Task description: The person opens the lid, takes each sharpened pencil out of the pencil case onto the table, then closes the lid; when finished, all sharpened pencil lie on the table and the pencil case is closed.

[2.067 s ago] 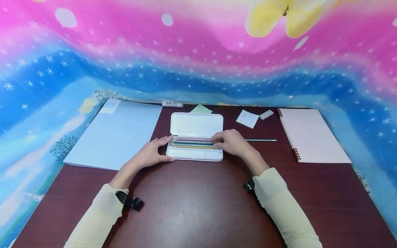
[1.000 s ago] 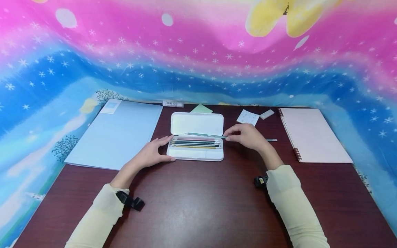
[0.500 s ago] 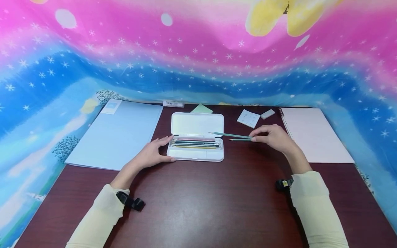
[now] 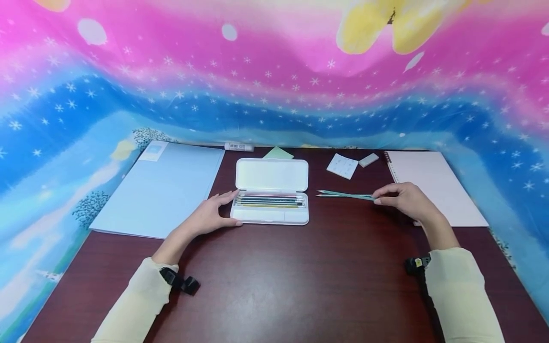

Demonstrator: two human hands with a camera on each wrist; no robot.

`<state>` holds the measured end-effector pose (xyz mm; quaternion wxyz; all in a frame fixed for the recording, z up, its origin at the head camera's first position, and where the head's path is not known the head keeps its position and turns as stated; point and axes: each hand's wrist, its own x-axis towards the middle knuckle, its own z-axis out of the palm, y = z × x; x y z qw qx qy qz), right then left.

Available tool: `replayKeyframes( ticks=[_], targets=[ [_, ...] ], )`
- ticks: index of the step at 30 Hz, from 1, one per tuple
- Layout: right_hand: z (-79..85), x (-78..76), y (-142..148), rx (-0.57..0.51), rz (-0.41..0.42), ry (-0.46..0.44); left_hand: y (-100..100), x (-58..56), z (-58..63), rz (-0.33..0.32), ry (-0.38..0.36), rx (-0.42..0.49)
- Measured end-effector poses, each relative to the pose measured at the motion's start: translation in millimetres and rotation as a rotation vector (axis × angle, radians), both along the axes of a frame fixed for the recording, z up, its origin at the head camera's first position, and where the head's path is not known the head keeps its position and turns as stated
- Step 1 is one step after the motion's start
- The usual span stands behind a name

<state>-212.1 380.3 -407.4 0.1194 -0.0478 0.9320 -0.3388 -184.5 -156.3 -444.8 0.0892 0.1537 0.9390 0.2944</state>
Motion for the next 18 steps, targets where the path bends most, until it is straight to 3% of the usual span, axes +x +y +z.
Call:
replayKeyframes(
  ticks=[9, 18],
  targets=[
    [-6.5, 0.2, 12, 0.029, 0.008, -0.041, -1, -0.3, -0.9, -0.006, 0.004, -0.001],
    [-11.6, -9.3, 12, 0.078, 0.025, -0.072, 0, 0.1, -0.8, -0.003, 0.000, -0.006]
  ],
)
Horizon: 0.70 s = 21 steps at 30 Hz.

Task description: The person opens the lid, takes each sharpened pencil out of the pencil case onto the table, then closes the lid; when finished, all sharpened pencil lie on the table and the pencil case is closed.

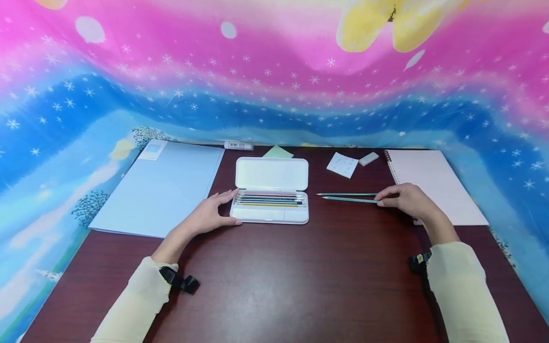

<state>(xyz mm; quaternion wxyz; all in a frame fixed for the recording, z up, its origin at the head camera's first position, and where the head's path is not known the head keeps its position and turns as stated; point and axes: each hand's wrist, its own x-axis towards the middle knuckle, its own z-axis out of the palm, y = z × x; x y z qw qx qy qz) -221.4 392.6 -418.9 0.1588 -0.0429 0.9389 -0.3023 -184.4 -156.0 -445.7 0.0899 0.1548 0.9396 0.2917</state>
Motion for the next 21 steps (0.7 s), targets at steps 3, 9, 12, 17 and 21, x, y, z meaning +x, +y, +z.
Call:
replayKeyframes(
  ticks=[3, 9, 12, 17, 21],
  targets=[
    [-0.7, -3.1, -2, -0.004, 0.000, -0.016, 0, 0.0, 0.1, 0.000, 0.001, -0.001],
    [-2.1, -8.8, -5, 0.054, 0.056, 0.055, 0, -0.3, -0.1, -0.005, 0.006, -0.008],
    [-3.5, -11.0, -7, 0.086, 0.072, 0.092, 1, -0.4, -0.1, -0.006, 0.008, -0.011],
    [-6.4, -15.2, -10, 0.118, 0.083, 0.129, 0, -0.3, 0.1, -0.005, 0.007, -0.011],
    [-6.9, -18.1, -12, 0.103, 0.061, 0.117, 0, -0.5, 0.1, -0.005, 0.004, -0.010]
  ],
)
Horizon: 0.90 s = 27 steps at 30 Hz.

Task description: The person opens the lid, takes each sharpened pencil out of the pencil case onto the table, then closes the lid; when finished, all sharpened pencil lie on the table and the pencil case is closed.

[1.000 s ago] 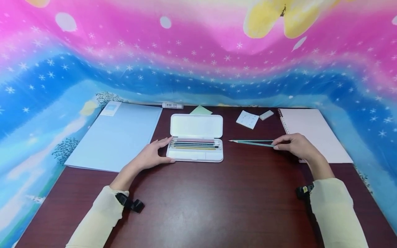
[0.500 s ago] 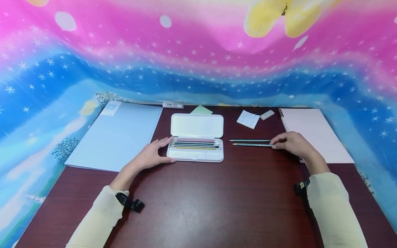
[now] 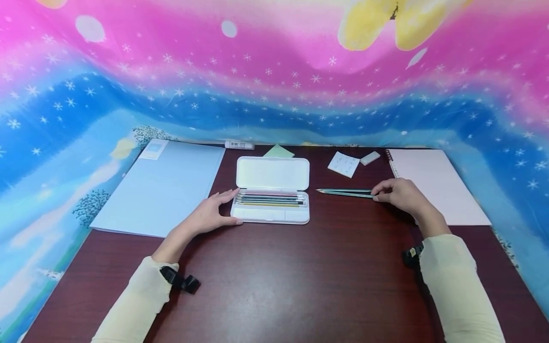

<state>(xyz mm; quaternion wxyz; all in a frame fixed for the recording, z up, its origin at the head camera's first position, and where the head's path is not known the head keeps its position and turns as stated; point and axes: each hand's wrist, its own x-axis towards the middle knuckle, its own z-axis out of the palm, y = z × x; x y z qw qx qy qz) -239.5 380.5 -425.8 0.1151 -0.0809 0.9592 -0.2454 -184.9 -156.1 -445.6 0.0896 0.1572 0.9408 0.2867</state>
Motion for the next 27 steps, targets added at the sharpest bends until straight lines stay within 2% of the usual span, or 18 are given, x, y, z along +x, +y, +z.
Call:
replayKeyframes(
  ticks=[5, 10, 18, 27],
  targets=[
    [2.4, -0.3, -2, 0.000, -0.018, 0.004, 0, -0.6, 0.2, -0.001, -0.001, -0.006],
    [8.0, 3.8, -7, -0.007, -0.022, 0.051, 0, -0.7, 1.1, -0.005, -0.004, -0.005],
    [21.3, 12.6, -40, -0.167, -0.028, 0.060, 0, -0.5, 1.2, -0.003, 0.001, -0.008],
    [15.6, 11.0, -80, -0.339, 0.053, 0.033, 0, 1.1, -0.1, 0.005, 0.001, 0.009]
  ],
)
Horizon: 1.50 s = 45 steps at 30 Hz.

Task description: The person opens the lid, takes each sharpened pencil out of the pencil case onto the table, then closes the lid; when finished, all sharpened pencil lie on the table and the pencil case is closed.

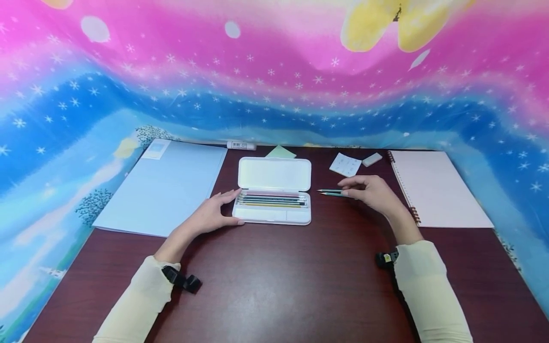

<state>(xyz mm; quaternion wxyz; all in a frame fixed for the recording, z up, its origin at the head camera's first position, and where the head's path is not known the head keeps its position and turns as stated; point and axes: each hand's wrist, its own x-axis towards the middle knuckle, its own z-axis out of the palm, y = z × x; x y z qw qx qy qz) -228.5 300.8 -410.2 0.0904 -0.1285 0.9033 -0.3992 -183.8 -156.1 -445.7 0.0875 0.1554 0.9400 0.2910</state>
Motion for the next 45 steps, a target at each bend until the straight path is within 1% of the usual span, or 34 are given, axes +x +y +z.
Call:
replayKeyframes(
  ticks=[7, 12, 17, 21, 26, 29, 32, 37, 42, 45],
  targets=[
    [-0.8, -3.2, -37, -0.041, 0.039, -0.046, 0, -0.7, 0.6, 0.000, 0.004, 0.002],
    [-2.0, -4.7, -62, -0.032, 0.075, -0.061, 1, -1.3, 0.9, 0.001, -0.001, 0.002],
    [-5.6, -6.4, -84, 0.006, 0.114, -0.060, 0, -1.7, 0.7, -0.001, 0.001, -0.002],
    [-5.2, -6.3, -99, 0.055, 0.156, -0.043, 0, -1.6, 0.7, -0.006, 0.001, -0.004],
    [-3.0, -5.6, -115, 0.164, 0.256, 0.047, 1, -1.5, 1.0, -0.002, -0.002, -0.005],
    [-2.6, -4.9, -120, 0.205, 0.288, 0.082, 2, -1.6, 1.2, -0.001, -0.006, -0.007],
    [-2.4, -4.9, -123, 0.242, 0.310, 0.110, 2, -2.0, 1.1, -0.002, -0.005, -0.005],
    [-1.3, -6.1, -128, 0.344, 0.355, 0.164, 2, -1.8, 0.9, -0.001, 0.001, -0.003],
    [1.6, -6.6, -136, 0.427, 0.373, 0.182, 1, -1.0, -0.2, 0.002, 0.004, -0.001],
    [4.8, -5.2, -142, 0.473, 0.370, 0.187, 1, -0.6, -0.7, 0.003, 0.006, 0.001]
  ],
)
